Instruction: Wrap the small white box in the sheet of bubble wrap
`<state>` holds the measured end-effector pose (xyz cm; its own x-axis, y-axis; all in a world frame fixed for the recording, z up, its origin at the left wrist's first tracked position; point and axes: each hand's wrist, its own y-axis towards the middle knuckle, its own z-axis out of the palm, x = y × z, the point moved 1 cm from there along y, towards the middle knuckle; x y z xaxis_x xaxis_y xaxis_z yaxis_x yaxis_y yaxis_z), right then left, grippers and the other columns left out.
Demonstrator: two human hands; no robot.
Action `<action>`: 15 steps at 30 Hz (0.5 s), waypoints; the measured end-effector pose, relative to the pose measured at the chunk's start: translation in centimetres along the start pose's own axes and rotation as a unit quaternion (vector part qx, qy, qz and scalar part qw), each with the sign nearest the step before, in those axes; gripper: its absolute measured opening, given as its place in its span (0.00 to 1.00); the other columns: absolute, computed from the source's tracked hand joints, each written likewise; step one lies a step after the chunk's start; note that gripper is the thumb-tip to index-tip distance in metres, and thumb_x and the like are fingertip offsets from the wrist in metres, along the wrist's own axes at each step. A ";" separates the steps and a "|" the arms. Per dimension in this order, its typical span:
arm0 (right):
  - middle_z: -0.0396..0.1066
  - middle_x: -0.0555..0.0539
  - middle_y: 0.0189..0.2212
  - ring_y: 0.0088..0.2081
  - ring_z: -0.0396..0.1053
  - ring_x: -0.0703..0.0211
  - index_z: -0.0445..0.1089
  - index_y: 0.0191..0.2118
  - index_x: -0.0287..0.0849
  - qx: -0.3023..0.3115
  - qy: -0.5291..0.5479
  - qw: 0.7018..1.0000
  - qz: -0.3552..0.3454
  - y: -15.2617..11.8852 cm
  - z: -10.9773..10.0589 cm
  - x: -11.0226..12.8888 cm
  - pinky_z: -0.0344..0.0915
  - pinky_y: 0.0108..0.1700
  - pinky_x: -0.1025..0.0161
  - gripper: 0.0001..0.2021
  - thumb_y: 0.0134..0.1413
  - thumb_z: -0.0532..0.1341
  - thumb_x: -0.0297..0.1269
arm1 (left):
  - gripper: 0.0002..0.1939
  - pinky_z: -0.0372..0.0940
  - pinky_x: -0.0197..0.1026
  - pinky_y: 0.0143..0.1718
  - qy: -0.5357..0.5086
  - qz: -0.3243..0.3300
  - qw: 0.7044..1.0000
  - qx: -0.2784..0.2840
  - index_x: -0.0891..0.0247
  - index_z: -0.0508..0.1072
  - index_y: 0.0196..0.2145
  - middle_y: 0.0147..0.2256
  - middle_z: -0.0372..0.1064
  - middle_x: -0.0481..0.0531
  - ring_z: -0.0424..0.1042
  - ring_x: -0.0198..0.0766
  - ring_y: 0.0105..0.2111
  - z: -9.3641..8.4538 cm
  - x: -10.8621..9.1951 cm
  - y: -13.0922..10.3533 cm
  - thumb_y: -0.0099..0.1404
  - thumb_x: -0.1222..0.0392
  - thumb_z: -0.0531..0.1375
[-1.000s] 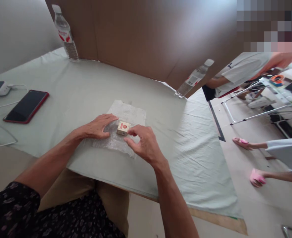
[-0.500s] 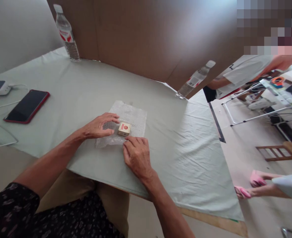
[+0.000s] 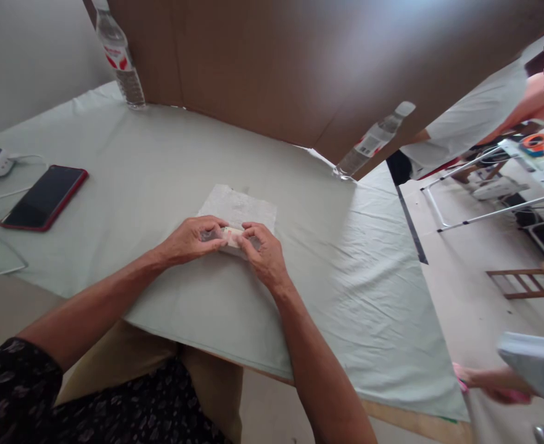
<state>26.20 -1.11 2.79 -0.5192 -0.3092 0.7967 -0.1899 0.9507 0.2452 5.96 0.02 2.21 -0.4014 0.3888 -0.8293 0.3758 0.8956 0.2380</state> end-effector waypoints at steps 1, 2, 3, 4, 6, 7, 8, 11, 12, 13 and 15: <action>0.76 0.44 0.47 0.48 0.73 0.51 0.70 0.30 0.45 0.004 0.014 1.000 0.012 0.0 0.1 -0.1 0.66 0.53 0.52 0.09 0.56 0.60 0.44 | 0.10 0.67 0.41 0.44 -0.014 -0.009 1.000 -0.005 0.62 0.72 0.27 0.47 0.76 0.55 0.75 0.40 0.43 0.1 -0.1 0.0 0.61 0.54 0.60; 0.77 0.44 0.45 0.46 0.74 0.52 0.70 0.30 0.45 0.003 0.025 0.999 0.020 0.0 0.2 -0.2 0.67 0.52 0.53 0.09 0.56 0.60 0.44 | 0.10 0.67 0.40 0.43 -0.027 -0.015 0.999 -0.007 0.63 0.72 0.27 0.46 0.76 0.55 0.74 0.40 0.42 0.2 -0.2 0.0 0.61 0.54 0.61; 0.77 0.44 0.44 0.45 0.74 0.53 0.70 0.30 0.45 -0.002 0.033 0.999 0.025 -0.1 0.3 -0.3 0.67 0.50 0.54 0.09 0.56 0.60 0.44 | 0.10 0.67 0.39 0.42 -0.040 -0.021 0.999 -0.010 0.63 0.72 0.27 0.45 0.76 0.55 0.74 0.40 0.42 0.2 -0.2 0.1 0.61 0.55 0.61; 0.78 0.45 0.43 0.44 0.74 0.53 0.70 0.30 0.45 -0.009 0.037 0.999 0.027 -0.2 0.4 -0.3 0.67 0.49 0.55 0.09 0.56 0.60 0.44 | 0.10 0.66 0.39 0.41 -0.051 -0.025 0.998 -0.014 0.63 0.72 0.26 0.45 0.76 0.54 0.74 0.39 0.41 0.3 -0.3 0.1 0.61 0.55 0.61; 0.78 0.45 0.41 0.42 0.74 0.54 0.70 0.30 0.45 -0.026 0.040 0.999 0.022 -0.4 0.7 -0.1 0.67 0.48 0.56 0.09 0.55 0.61 0.44 | 0.11 0.65 0.37 0.39 -0.066 -0.030 0.997 -0.015 0.64 0.71 0.25 0.43 0.76 0.54 0.73 0.37 0.39 0.2 -0.3 0.2 0.60 0.55 0.61; 0.78 0.45 0.40 0.42 0.74 0.54 0.70 0.30 0.45 -0.034 0.041 0.998 0.019 -0.6 0.8 -0.1 0.67 0.48 0.56 0.08 0.55 0.61 0.43 | 0.11 0.65 0.37 0.39 -0.072 -0.032 0.997 -0.015 0.64 0.71 0.24 0.42 0.76 0.53 0.72 0.36 0.38 0.2 -0.3 0.2 0.60 0.56 0.62; 0.78 0.45 0.40 0.42 0.74 0.54 0.70 0.30 0.45 -0.040 0.042 0.998 0.017 -0.7 0.9 0.0 0.67 0.48 0.56 0.08 0.55 0.61 0.43 | 0.11 0.64 0.37 0.38 -0.077 -0.035 0.996 -0.014 0.64 0.70 0.24 0.41 0.76 0.53 0.72 0.35 0.37 0.2 -0.3 0.2 0.60 0.56 0.62; 0.78 0.46 0.39 0.42 0.74 0.54 0.70 0.30 0.46 -0.056 0.041 0.997 0.013 -1.1 1.2 0.2 0.67 0.48 0.56 0.07 0.56 0.61 0.41 | 0.13 0.62 0.36 0.36 -0.095 -0.040 0.995 -0.011 0.64 0.69 0.23 0.39 0.75 0.52 0.70 0.34 0.34 0.3 -0.3 0.1 0.60 0.55 0.62; 0.78 0.46 0.39 0.42 0.74 0.55 0.70 0.30 0.46 -0.061 0.039 0.997 0.014 -1.2 1.2 0.3 0.67 0.48 0.57 0.07 0.56 0.61 0.41 | 0.13 0.62 0.36 0.36 -0.099 -0.042 0.994 -0.011 0.64 0.69 0.23 0.39 0.75 0.52 0.70 0.34 0.34 0.3 -0.3 0.1 0.60 0.55 0.62; 0.78 0.46 0.39 0.42 0.74 0.55 0.70 0.30 0.45 -0.066 0.037 0.997 0.014 -1.2 1.3 0.4 0.68 0.48 0.57 0.07 0.56 0.61 0.42 | 0.13 0.62 0.36 0.36 -0.102 -0.045 0.994 -0.012 0.64 0.69 0.23 0.38 0.75 0.52 0.70 0.34 0.34 0.3 -0.3 0.1 0.60 0.54 0.62; 0.78 0.46 0.38 0.40 0.74 0.55 0.71 0.30 0.45 -0.070 0.032 0.997 0.016 -1.4 1.3 0.5 0.68 0.47 0.58 0.08 0.57 0.60 0.42 | 0.13 0.62 0.36 0.35 -0.106 -0.055 0.993 -0.015 0.64 0.68 0.23 0.37 0.74 0.53 0.69 0.34 0.34 0.4 -0.3 0.0 0.59 0.54 0.62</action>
<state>25.09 -2.58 2.10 -0.4675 -0.2813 0.8380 -0.0534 0.9553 0.2909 6.38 -0.12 2.26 -0.2527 0.2370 -0.9381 0.3139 0.9372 0.1522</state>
